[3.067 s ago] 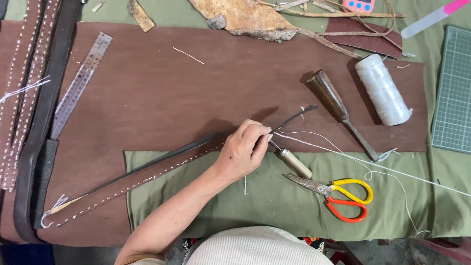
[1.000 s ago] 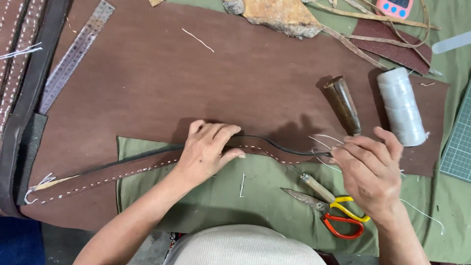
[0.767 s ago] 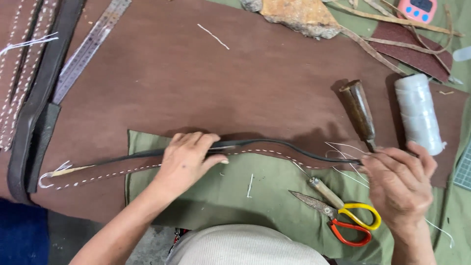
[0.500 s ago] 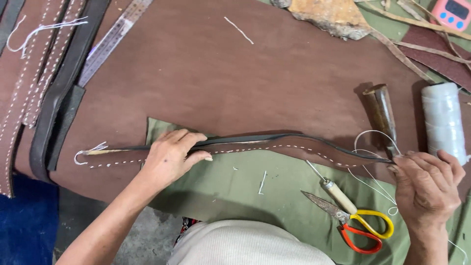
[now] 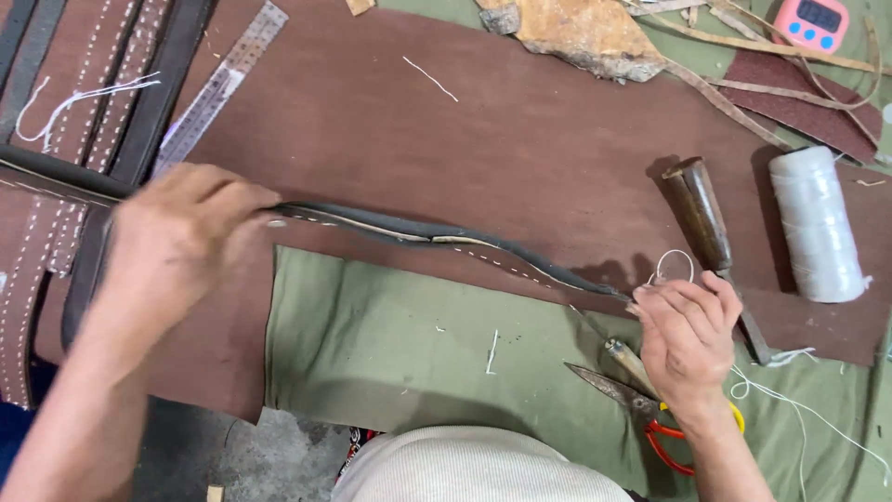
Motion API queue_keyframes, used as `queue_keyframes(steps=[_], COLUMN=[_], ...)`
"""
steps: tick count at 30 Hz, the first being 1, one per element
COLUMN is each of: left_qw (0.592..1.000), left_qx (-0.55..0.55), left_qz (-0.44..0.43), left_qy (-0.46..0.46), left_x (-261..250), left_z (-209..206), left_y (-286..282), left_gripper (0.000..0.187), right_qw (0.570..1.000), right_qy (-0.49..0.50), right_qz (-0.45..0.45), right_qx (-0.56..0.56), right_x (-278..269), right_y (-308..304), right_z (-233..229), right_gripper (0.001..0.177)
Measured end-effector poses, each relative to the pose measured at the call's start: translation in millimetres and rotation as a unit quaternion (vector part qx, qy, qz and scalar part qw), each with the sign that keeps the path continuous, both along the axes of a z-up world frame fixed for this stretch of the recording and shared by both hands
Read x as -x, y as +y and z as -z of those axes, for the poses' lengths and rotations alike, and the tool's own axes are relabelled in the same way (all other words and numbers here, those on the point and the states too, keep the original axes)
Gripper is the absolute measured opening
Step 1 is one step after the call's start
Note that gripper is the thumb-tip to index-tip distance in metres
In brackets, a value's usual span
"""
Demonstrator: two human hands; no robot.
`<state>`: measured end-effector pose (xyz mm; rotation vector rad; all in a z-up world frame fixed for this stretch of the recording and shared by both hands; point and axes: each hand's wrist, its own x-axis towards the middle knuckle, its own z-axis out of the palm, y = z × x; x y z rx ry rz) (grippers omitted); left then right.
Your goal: Hand-stitching a leather strap using a needle and thread at a workshop table.
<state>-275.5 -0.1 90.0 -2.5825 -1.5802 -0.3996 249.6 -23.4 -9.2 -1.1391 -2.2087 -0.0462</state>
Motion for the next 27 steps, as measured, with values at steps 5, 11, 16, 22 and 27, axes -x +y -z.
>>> queue_keyframes(steps=[5,11,16,22,27], left_qw=[0.997,0.983,0.971,0.980,0.973], left_qx=[0.044,0.133,0.159,0.023,-0.003], left_qz=[-0.059,-0.123,-0.130,0.129,0.132], left_qy=[-0.002,-0.014,0.121,-0.148,-0.191], left_x=[8,7,-36,-150,-173], left_z=[89,98,76,77,127], left_y=[-14,-11,11,14,19], left_gripper=[0.029,0.021,0.084,0.029,0.024], right_qw=[0.999,1.000,0.999,0.999,0.999], right_qy=[-0.032,-0.019,0.032,0.032,0.038], right_qz=[-0.016,-0.021,-0.002,0.011,0.003], right_qx=[-0.014,0.011,0.007,0.023,0.009], right_x=[-1,-2,0,0,-1], right_y=[4,0,1,4,5], right_z=[18,32,36,35,34], right_gripper=[0.015,0.012,0.007,0.009,0.008])
